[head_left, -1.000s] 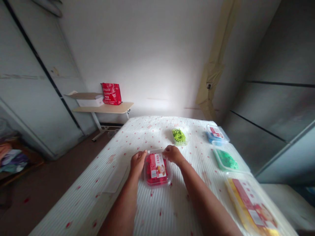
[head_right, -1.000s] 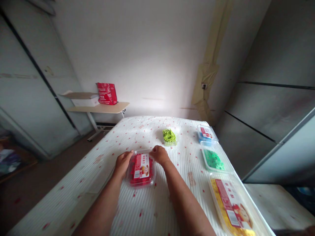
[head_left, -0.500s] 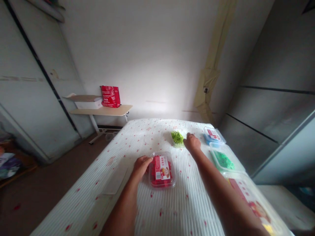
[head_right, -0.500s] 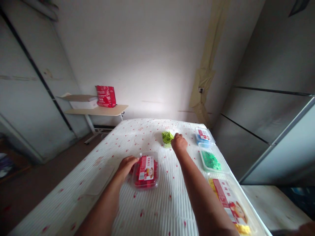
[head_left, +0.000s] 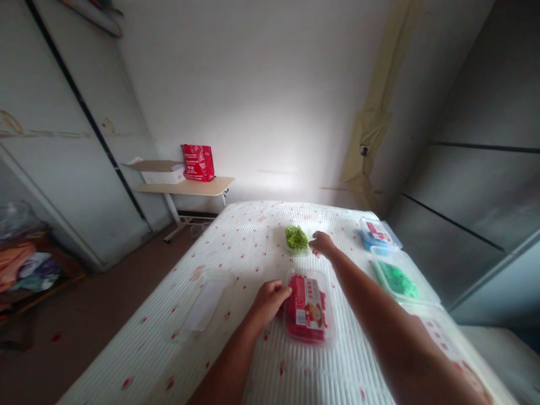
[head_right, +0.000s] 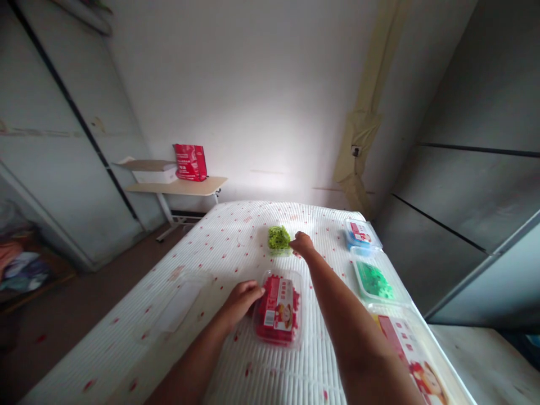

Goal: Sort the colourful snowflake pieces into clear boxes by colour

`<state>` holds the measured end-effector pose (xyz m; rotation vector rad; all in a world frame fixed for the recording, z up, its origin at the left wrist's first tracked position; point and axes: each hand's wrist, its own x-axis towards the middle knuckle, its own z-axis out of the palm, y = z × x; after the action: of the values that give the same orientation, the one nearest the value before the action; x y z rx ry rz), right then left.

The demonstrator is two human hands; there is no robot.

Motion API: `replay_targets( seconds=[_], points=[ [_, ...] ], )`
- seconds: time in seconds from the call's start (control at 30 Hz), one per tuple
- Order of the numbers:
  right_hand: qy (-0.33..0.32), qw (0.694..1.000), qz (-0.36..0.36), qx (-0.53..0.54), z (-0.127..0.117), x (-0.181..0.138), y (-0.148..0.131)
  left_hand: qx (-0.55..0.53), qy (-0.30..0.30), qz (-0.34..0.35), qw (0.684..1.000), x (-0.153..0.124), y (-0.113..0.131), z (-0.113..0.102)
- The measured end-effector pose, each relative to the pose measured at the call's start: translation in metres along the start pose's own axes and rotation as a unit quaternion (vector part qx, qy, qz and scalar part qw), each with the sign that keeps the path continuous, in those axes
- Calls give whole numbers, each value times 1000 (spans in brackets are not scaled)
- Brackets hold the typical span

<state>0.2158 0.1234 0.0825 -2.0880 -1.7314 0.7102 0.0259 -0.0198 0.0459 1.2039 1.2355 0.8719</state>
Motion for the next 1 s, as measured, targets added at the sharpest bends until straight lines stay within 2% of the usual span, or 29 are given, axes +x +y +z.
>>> replay_targets(
  seconds=[0.1, 0.2, 0.3, 0.4, 0.5, 0.6, 0.7, 0.83, 1.0],
  points=[
    [-75, 997, -33, -11, 7, -5, -18, 11, -17, 8, 1000, 0, -4, 5],
    [-147, 986, -68, -45, -2, -13, -29, 6, -4, 25, 1000, 3, -7, -3],
    [-218, 967, -92, -96, -25, -26, -27, 13, 97, 50, 994, 12, -6, -19],
    [-311, 935, -99, -142, -44, -43, -16, 14, 196, 62, 978, 26, -2, -34],
    [-358, 914, -106, -161, -49, -59, -2, 40, 228, 46, 972, 43, 4, -38],
    [-342, 918, -115, -166, -49, -64, 10, 103, 226, 17, 969, 62, 9, -35],
    [-287, 933, -112, -186, -57, -55, 21, 176, 248, 8, 953, 79, 10, -32],
    [-151, 953, -111, -236, -82, -29, 36, 228, 268, 11, 936, 92, 7, -34],
    [2, 944, -152, -294, -103, 5, 55, 221, 267, 9, 938, 91, 7, -39]
  ],
)
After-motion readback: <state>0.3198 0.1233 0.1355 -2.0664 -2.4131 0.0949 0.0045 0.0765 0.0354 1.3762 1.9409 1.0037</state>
